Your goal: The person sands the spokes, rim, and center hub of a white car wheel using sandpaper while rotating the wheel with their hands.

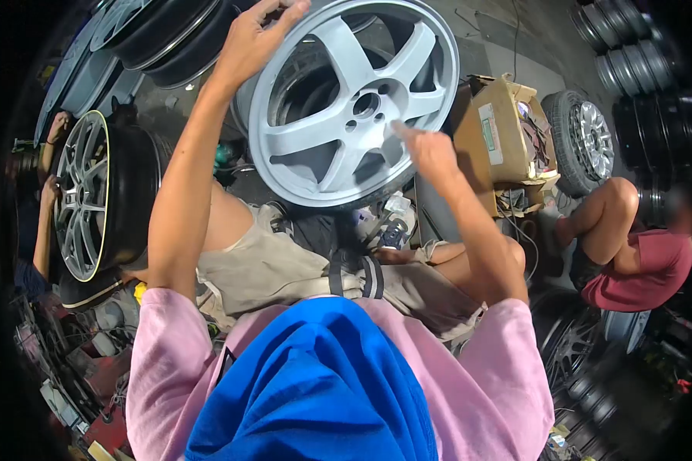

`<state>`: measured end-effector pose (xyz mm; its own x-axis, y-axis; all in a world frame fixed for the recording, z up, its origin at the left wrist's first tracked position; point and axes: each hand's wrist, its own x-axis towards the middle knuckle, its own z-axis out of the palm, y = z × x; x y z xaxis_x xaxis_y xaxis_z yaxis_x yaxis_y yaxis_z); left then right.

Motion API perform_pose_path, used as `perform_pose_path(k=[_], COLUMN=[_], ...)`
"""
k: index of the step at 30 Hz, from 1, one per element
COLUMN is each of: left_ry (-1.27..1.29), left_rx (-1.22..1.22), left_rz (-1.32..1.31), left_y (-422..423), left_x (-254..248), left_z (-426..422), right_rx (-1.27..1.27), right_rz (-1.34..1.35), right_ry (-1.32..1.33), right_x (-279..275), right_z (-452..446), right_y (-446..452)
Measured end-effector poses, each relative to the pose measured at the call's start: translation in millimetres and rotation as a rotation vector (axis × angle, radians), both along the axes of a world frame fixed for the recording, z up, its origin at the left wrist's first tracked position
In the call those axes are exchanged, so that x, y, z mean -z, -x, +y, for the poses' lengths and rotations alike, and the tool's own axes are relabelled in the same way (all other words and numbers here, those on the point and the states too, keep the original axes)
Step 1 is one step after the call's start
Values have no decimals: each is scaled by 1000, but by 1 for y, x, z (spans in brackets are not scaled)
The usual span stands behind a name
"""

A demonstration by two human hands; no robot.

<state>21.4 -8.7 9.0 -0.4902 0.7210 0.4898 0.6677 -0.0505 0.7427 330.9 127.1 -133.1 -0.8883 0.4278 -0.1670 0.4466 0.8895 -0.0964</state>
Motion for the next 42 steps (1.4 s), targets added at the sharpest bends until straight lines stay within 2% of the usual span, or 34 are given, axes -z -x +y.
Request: perform_pose_path(k=[1,3,4,6,7,8,10,12,14,15,16,18,19,22,23,24,25,26,27,28,29,30,31,32,34,36,38,39,42], left_ry=[8,86,89,103,85,91,110,136,162,136,111,71,26,64,66,103,140,145,74,0,235,236,161,84,92,109,90,95,111], left_rx=[26,44,41,-14,-17,-7,-2,0,-7,-14,-19,-17,-14,-9,-18,-4,15,21,21,16,-27,-23,-14,-7,-7,-10,-12,0,-18], left_rz=[18,4,7,131,101,103,147,111,62,114,170,216,261,229,228,158,90,89,141,195,122,127,171,214,203,186,220,224,175], left_y=[-2,-6,-7,-12,-16,-15,-10,-8,-8,-7,-6,-1,-1,-2,-3,-12,-17,-18,-16,-14,-10,-8,-7,-5,-4,-4,-3,-4,-6], left_x=[3,3,6,16,13,16,19,21,24,26,28,32,35,29,26,13,7,10,13,15,17,22,26,30,27,29,31,31,29], left_z=[1,0,0,1,2,2,3,2,0,2,3,7,9,9,7,3,2,2,5,7,3,2,4,7,5,3,5,5,7], right_rx=[-2,-107,-109,-364,-426,-416,-496,-480,-318,-205,-206,216,224,924,1018,1021,918,821,656,655,178,-255,-179,-175,-321,-281,19,341,307], right_rz=[3,262,265,284,336,338,348,333,386,494,494,446,450,828,917,904,849,804,611,618,624,562,188,190,271,289,483,539,595], right_ry=[0,7,10,-70,-144,-140,-300,-305,-176,-55,-53,439,438,1968,2067,2071,1949,1823,1622,1616,934,234,131,127,-36,4,662,1210,1145], right_x=[3,10,3,-6,-4,1,7,12,27,41,44,48,48,44,44,42,39,37,38,37,36,36,2,2,8,25,43,47,8], right_z=[4,9,1,-26,-29,-25,-16,-21,-38,-47,-52,-58,-58,-58,-64,-66,-68,-69,-56,-42,-31,-27,-27,-27,-26,-34,-30,-25,-18], right_y=[1,7,13,22,29,34,45,47,51,53,60,72,71,74,76,77,76,72,65,61,57,55,59,57,56,57,67,64,49])
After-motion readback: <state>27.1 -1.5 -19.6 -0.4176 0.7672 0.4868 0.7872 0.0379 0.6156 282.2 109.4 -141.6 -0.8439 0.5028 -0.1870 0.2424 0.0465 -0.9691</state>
